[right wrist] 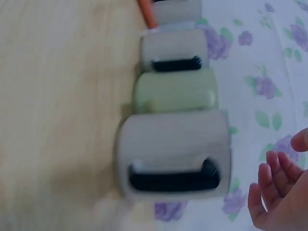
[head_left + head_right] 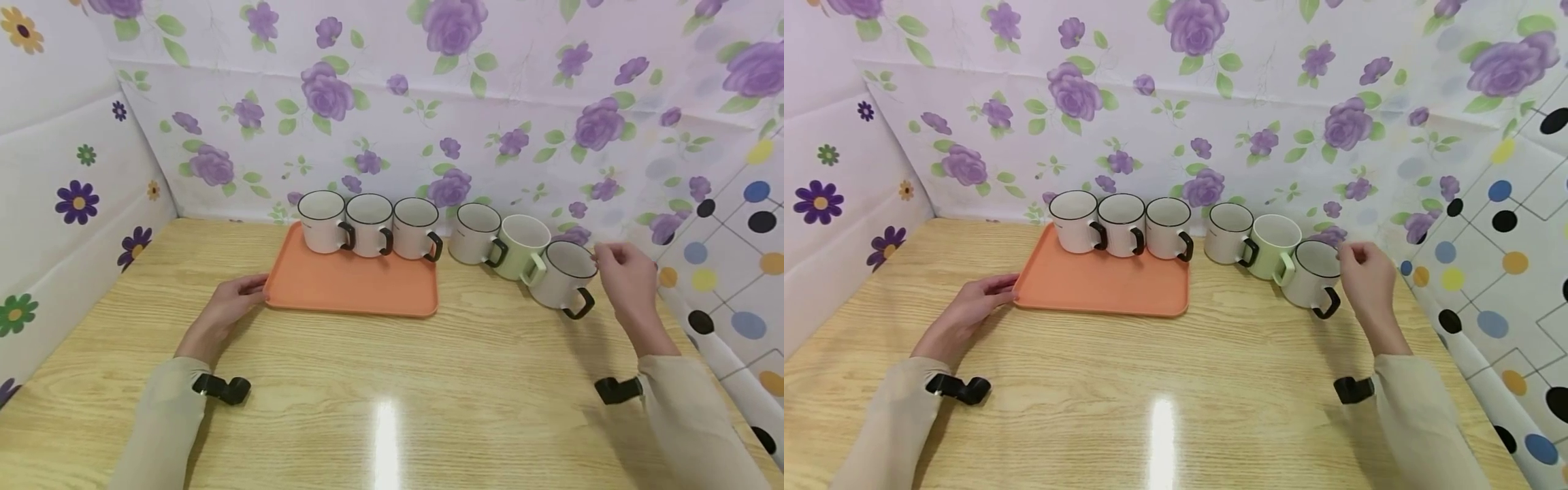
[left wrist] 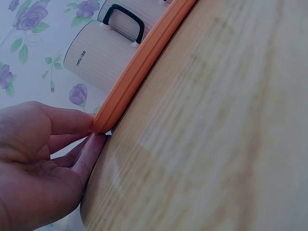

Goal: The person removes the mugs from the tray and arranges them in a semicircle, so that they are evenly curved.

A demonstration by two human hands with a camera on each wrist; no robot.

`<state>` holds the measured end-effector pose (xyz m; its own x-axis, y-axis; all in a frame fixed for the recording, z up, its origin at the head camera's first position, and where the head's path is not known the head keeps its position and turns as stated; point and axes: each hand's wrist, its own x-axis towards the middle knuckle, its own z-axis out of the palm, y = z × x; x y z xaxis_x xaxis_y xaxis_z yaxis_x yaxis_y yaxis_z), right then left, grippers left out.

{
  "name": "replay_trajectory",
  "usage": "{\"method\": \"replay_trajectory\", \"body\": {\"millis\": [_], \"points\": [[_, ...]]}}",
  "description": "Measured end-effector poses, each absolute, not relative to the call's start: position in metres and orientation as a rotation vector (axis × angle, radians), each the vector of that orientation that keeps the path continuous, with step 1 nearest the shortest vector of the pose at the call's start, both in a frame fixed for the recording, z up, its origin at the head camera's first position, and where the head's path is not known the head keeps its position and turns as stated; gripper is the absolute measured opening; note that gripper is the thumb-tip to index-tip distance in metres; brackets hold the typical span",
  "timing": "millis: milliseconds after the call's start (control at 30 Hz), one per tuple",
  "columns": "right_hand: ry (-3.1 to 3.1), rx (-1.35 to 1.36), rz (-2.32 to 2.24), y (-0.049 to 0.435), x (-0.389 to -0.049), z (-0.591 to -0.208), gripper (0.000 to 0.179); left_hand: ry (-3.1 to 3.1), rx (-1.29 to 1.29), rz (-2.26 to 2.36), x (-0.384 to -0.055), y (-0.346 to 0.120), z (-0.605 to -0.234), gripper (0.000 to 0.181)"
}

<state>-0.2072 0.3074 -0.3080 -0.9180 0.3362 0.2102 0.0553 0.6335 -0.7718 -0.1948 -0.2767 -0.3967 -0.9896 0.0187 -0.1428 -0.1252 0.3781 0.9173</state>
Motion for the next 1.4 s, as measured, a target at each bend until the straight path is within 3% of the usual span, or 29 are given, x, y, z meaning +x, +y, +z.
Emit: {"method": "replay_trajectory", "body": {"millis": [233,533,933,1400], "points": [[-2.541,0.018,1.39,0.257,-0.232,-0.289,0.047,2.476,-0.124,1.683,-0.196,-0.278,-0.397,0.051],[-2.555,0.235,1.779,0.202,-0.259,-0.298,0.041,2.493,-0.126,1.69,-0.196,-0.276,-0.396,0.051],[-2.61,0.1,1.905,0.14,-0.283,-0.333,0.037,2.495,-0.129,1.687,-0.198,-0.277,-0.398,0.051],[-2.418,-0.074,2.157,0.105,-0.302,-0.36,0.035,2.503,-0.116,1.686,-0.197,-0.277,-0.398,0.051]]}}
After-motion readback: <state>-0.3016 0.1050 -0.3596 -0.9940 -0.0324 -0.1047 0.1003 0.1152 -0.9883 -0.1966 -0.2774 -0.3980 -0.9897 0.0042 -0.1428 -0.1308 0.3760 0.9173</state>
